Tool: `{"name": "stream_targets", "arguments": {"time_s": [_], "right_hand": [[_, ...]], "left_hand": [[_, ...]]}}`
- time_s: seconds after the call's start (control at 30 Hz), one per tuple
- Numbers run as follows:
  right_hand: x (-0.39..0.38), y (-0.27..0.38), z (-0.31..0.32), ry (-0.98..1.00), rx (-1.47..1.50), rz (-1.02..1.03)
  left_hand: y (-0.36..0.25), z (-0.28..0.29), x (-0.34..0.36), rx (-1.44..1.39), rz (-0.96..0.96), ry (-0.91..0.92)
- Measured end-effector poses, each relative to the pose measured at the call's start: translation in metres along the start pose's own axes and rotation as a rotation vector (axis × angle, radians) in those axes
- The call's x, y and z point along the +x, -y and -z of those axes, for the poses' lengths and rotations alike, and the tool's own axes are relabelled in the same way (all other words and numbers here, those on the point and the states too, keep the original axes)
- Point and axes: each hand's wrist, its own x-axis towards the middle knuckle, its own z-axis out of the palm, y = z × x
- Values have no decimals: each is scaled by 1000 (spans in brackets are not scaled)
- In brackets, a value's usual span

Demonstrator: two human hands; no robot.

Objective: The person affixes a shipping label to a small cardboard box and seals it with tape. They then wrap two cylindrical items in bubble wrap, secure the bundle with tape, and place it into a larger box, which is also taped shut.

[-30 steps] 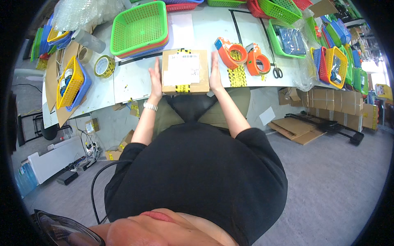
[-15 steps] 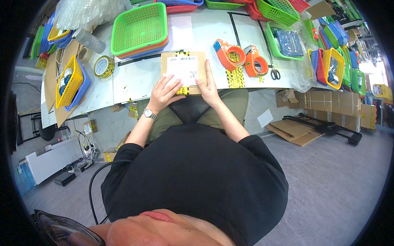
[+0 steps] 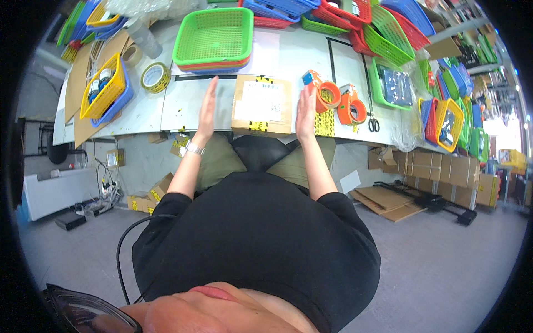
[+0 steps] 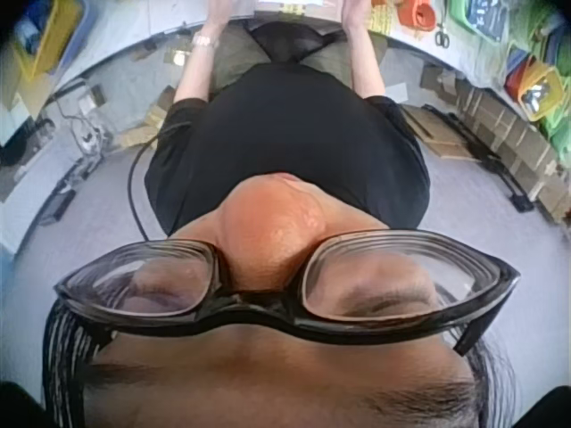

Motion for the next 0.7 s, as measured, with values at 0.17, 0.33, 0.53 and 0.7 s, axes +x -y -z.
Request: {"name": "stream_targets", "arguments": {"time_s": [0.17,0.33,0.53,0.7], "right_hand": [[20,-11,-16,134,-82,-177],[10,-13,-6,7,-58,-405],[-26,37,-57,386,-115,-256],[-31,47,-127,605,158,-23]], "left_hand": [[25,-36,26,-246,166,40],[38,-51,17,-559,490,-150],[-4,-27,-34,-767,623,-137],[-59,53,-80,-668,573,-421]]}}
